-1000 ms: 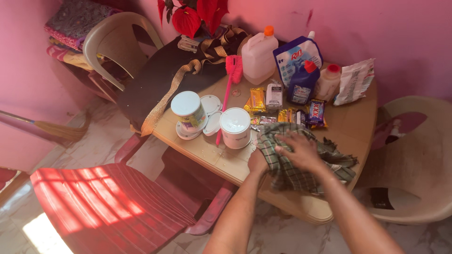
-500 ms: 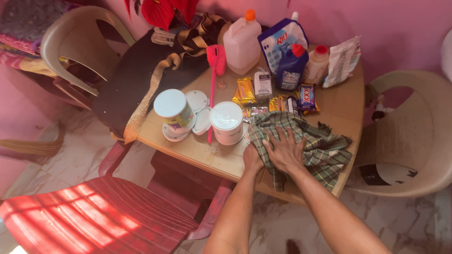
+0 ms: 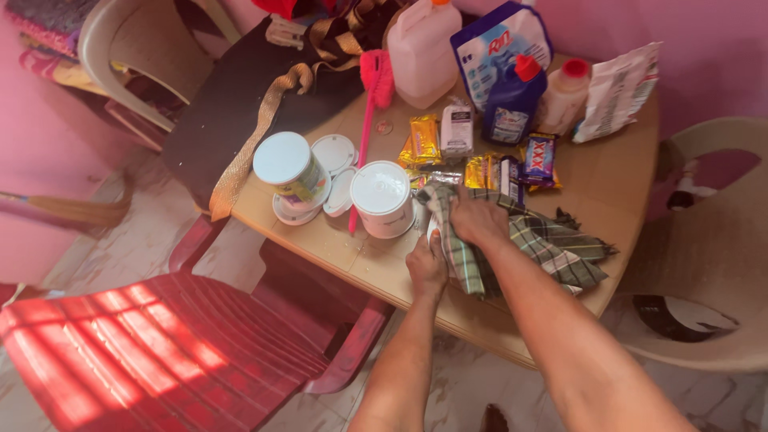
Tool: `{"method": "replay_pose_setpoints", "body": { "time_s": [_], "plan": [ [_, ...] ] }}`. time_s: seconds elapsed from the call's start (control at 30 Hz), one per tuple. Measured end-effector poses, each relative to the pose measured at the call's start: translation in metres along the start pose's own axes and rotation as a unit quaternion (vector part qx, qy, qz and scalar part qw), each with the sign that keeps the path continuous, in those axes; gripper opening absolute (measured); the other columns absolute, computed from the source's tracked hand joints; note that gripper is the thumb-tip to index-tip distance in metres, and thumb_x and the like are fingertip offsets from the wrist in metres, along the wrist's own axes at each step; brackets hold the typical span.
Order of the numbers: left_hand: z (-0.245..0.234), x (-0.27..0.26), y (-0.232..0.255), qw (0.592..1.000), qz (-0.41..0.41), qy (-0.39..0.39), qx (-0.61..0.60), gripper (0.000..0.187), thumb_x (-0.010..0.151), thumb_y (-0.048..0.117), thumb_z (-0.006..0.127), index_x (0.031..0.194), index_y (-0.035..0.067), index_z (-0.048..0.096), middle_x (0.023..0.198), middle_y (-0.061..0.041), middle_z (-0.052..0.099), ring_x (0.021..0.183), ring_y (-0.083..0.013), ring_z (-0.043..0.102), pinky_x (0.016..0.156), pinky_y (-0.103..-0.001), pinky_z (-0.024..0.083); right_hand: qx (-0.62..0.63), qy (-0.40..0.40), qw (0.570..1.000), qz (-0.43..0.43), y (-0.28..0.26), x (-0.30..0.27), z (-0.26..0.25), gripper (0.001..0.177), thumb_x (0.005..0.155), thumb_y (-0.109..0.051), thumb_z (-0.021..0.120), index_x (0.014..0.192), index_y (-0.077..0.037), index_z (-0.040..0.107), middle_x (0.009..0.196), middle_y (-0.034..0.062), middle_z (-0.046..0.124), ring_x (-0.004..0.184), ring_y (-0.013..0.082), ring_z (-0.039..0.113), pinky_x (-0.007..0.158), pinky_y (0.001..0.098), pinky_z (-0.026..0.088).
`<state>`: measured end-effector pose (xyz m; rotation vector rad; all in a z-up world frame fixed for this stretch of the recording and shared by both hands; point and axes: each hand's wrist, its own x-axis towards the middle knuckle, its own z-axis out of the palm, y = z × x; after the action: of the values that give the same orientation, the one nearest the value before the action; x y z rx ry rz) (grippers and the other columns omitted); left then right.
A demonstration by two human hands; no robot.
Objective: The person wipes a white plastic cup and a small white saucer with a green plaid cloth on a cluttered table. The person handles the items one at a time, rotating them to wipe different sides, then places them back on the table.
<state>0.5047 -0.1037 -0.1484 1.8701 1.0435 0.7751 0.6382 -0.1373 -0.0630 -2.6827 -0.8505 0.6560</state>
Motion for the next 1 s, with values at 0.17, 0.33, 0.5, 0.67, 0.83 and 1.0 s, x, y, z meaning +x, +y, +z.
{"method": "replay_pose_setpoints", "body": {
  "time_s": [0.17,0.33,0.5,0.67,0.83,1.0],
  "plan": [
    [0.005,-0.006,0.000,0.999,-0.007,0.046,0.026,0.043,0.105,0.038,0.051,0.085,0.003,0.067,0.071,-0.025,0.065,0.071,-0.0466,0.064,0.066,-0.055,0.049,0.043,-0.007,0.992,-0.120,0.001,0.020,-0.009,0.057,0.095,-0.047,0.036,0.149,-0.040,0.051,0.135,0.0120,0.066,0.123,0.0380,0.064,0.100,0.0546,0.050],
    [0.019,0.000,-0.005,0.992,-0.038,0.074,0.098,0.040,0.100,0.040,0.049,0.093,0.010,0.075,0.074,-0.025,0.069,0.074,-0.0478,0.066,0.069,-0.058,0.050,-0.046,-0.066,0.979,-0.186,-0.002,-0.004,-0.016,0.051,0.103,-0.059,0.032,0.148,-0.042,0.047,0.154,0.0100,0.048,0.133,0.0368,0.054,0.108,0.0551,0.043],
    [0.025,0.016,-0.023,0.991,-0.061,0.033,0.112,0.033,0.095,0.036,0.052,0.091,0.010,0.072,0.083,-0.021,0.071,0.083,-0.0442,0.068,0.074,-0.055,0.050,-0.101,0.068,0.963,-0.239,0.004,-0.058,0.003,0.060,0.101,-0.049,0.037,0.158,-0.029,0.033,0.161,0.0165,0.034,0.141,0.0364,0.042,0.107,0.0679,0.032],
    [0.026,0.019,-0.025,0.995,-0.056,0.009,0.078,0.030,0.095,0.030,0.052,0.092,0.009,0.073,0.082,-0.023,0.070,0.082,-0.0455,0.066,0.072,-0.055,0.049,-0.142,0.201,0.924,-0.293,0.031,-0.101,0.010,0.066,0.098,-0.048,0.044,0.159,-0.026,0.034,0.157,0.0196,0.038,0.144,0.0409,0.034,0.107,0.0779,0.021],
    [0.029,0.010,-0.028,0.997,0.012,0.069,0.016,0.047,0.108,0.035,0.044,0.086,0.001,0.068,0.076,-0.026,0.064,0.074,-0.0455,0.065,0.067,-0.053,0.049,-0.189,0.123,0.947,-0.229,0.026,-0.099,0.001,0.062,0.097,-0.057,0.042,0.156,-0.040,0.032,0.153,0.0217,0.040,0.142,0.0428,0.035,0.103,0.0789,0.023],
    [0.040,0.011,-0.040,0.994,0.017,0.085,-0.063,0.053,0.106,0.040,0.043,0.086,0.000,0.070,0.068,-0.025,0.063,0.064,-0.0450,0.063,0.060,-0.052,0.048,-0.150,0.057,0.969,-0.189,0.017,-0.072,-0.011,0.063,0.100,-0.062,0.035,0.159,-0.040,0.031,0.145,0.0254,0.049,0.133,0.0456,0.048,0.102,0.0746,0.032]
  ]
}}
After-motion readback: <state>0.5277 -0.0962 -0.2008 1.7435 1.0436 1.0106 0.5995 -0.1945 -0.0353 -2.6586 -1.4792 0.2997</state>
